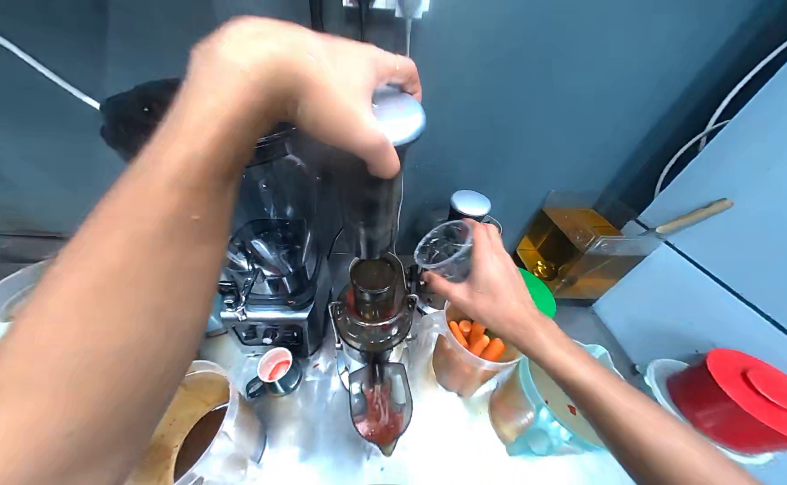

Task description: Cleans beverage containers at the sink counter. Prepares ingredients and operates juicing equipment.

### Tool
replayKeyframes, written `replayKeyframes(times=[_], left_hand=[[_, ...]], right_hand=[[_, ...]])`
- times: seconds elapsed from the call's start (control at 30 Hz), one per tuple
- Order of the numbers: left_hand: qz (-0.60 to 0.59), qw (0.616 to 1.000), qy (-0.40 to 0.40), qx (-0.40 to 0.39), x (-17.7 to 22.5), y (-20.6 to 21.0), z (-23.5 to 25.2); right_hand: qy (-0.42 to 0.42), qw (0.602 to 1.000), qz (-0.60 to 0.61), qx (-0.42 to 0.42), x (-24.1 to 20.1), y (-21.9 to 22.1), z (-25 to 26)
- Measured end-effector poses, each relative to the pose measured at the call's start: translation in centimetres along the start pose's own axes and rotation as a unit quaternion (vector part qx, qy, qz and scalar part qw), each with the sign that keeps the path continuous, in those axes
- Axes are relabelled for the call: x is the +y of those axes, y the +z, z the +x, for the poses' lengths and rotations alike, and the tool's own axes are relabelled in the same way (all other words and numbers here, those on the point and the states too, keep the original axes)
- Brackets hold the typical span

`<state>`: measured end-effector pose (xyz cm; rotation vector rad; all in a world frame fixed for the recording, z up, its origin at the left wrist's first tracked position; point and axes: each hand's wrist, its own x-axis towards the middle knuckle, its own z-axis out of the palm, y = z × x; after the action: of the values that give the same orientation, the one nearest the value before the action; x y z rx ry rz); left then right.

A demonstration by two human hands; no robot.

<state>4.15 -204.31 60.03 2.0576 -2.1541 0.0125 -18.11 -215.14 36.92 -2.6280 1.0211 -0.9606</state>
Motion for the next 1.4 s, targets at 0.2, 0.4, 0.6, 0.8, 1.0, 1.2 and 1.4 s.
replayKeyframes(times=[0.2,0.4,0.6,0.8,1.0,1.2,1.4], left_hand=[[0.03,0.996,-0.037,-0.079,2.2,5.0,3.4],[-0.003,0.992,-0.045,-0.115,0.3,8.2,4.0],[-0.038,0.987,-0.043,-0.151,-2.9,13.2,3.1],[-0.092,0.984,-0.025,-0.15,-4.9,24.4,2.1],[-0.11,0.992,0.036,-0.054,-5.0,19.9,2.0],[-0.085,0.996,0.004,-0.003,-5.2,27.1,0.9],[-0.096,0.994,0.002,0.059,-5.0,27.8,0.4]], right_hand=[[0.129,0.96,0.249,0.017,3.4,-5.6,-7.9],[0.202,0.893,0.398,0.057,6.3,-7.3,-16.7],[0.237,0.863,0.445,0.021,6.0,-5.9,-21.7],[0.22,0.865,0.45,-0.003,5.1,-5.6,-22.6],[0.22,0.881,0.418,-0.021,4.2,-6.5,-23.4],[0.276,0.871,0.406,-0.013,2.7,-6.1,-27.2],[0.309,0.882,0.346,0.08,3.2,-8.6,-33.9]])
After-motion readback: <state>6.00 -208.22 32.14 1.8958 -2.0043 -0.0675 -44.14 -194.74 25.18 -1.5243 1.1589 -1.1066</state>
